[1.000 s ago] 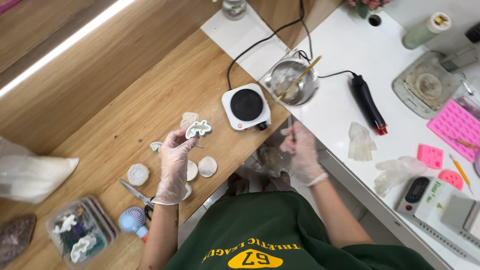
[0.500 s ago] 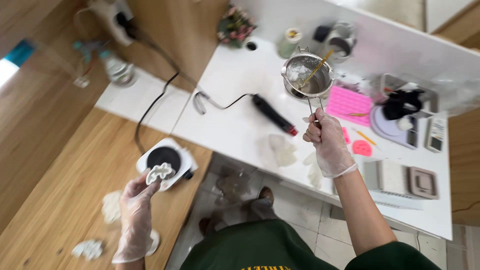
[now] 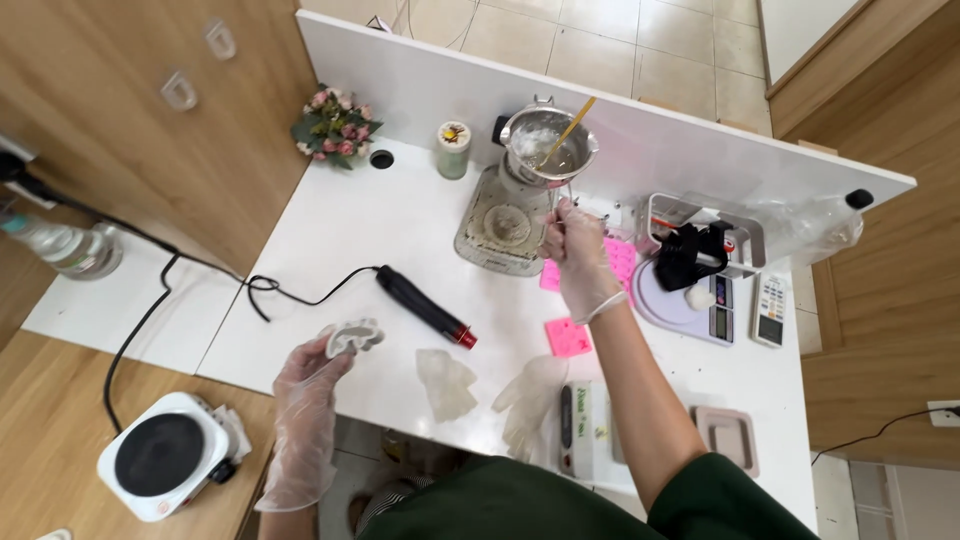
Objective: Preparing a silicone mold and pouring melted wax into it to create wax melts.
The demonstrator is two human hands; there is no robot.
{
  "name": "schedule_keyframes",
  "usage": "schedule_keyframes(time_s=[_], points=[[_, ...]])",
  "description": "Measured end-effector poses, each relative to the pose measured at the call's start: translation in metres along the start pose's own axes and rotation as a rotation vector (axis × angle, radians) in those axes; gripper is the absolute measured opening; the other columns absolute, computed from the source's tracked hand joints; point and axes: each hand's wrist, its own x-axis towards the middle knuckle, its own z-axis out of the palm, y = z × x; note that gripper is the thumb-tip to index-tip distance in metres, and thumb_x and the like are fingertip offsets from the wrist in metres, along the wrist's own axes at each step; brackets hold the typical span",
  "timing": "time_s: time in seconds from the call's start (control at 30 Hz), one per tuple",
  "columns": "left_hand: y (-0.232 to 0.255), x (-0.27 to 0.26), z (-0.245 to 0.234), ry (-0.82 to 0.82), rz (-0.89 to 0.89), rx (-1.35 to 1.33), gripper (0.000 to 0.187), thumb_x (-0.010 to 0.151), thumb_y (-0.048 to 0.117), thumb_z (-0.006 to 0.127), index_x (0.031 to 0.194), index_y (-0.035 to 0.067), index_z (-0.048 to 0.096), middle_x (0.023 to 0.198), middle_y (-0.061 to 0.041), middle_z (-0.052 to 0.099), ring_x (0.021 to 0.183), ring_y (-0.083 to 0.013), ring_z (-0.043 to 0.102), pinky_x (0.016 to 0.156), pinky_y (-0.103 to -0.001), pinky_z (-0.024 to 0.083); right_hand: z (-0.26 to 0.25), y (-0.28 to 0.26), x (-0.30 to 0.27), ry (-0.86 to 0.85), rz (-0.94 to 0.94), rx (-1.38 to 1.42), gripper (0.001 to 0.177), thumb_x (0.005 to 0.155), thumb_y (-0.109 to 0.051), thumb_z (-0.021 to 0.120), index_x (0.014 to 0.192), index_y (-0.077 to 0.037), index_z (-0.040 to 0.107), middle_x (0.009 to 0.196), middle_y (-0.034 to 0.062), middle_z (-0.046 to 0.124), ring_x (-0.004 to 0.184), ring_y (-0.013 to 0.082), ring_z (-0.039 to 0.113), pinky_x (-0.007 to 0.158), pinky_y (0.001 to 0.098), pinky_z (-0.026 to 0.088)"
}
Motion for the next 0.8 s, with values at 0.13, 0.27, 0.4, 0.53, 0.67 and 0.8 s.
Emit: schedule_keyframes(time_s=[0.13,0.27,0.4,0.53,0.67,0.8], points=[[0.003,0.014,0.061,-0.073,-0.012,0.045,0.036,0.083,-0.010,0.070,0.117,-0.002,0.065,0.119,-0.014,0.071,0.112,-0.0209,0.068,0.099,-0.030,0.056,-0.001,0.001,0.010,0.002,0.046,0.013,0.037,0.108,-0.035,0.045,0.082,-0.010,0.054,0.052,-0.0034,0.038,0.043,0.0125,0.031,0.050,0.0330,0.040],[0.020,0.027,0.109,-0.119,-0.033,0.127,0.034,0.084,-0.007,0.070,0.117,-0.002,0.066,0.117,-0.014,0.071,0.110,-0.0206,0.069,0.098,-0.030,0.056,0.004,0.012,0.014,-0.045,0.104,0.063,0.039,0.108,-0.038,0.043,0.082,-0.010,0.053,0.051,-0.0034,0.036,0.043,0.0128,0.031,0.049,0.0322,0.037],[0.024,0.053,0.140,-0.206,-0.026,0.165,0.033,0.084,-0.005,0.071,0.117,0.000,0.066,0.117,-0.013,0.072,0.109,-0.0188,0.070,0.098,-0.028,0.056,0.019,0.012,0.010,-0.045,0.074,0.074,0.036,0.108,-0.036,0.046,0.088,-0.008,0.054,0.056,-0.0014,0.041,0.048,0.0130,0.037,0.054,0.0315,0.043],[0.019,0.085,0.160,-0.331,0.005,0.121,0.034,0.084,-0.007,0.071,0.117,-0.002,0.065,0.118,-0.012,0.071,0.107,-0.0178,0.069,0.096,-0.028,0.056,0.028,0.016,0.019,-0.030,0.134,0.111,0.036,0.107,-0.036,0.047,0.092,-0.004,0.054,0.060,0.0049,0.051,0.054,0.0177,0.051,0.054,0.0321,0.045],[0.020,0.112,0.184,-0.388,-0.016,0.120,0.035,0.083,-0.008,0.071,0.117,-0.002,0.064,0.115,-0.012,0.072,0.105,-0.0177,0.070,0.096,-0.029,0.058,0.017,0.018,0.025,-0.172,0.109,-0.032,0.040,0.106,-0.040,0.046,0.097,-0.003,0.059,0.067,0.0072,0.061,0.060,0.0185,0.057,0.059,0.0311,0.050],[0.027,0.128,0.200,-0.477,-0.007,0.126,0.035,0.084,-0.007,0.072,0.118,-0.003,0.064,0.114,-0.012,0.072,0.104,-0.0166,0.070,0.097,-0.029,0.057,-0.007,-0.018,0.040,-0.097,0.184,-0.594,0.056,0.101,-0.057,0.045,0.096,-0.005,0.066,0.070,0.0049,0.062,0.062,0.0149,0.058,0.059,0.0305,0.051]])
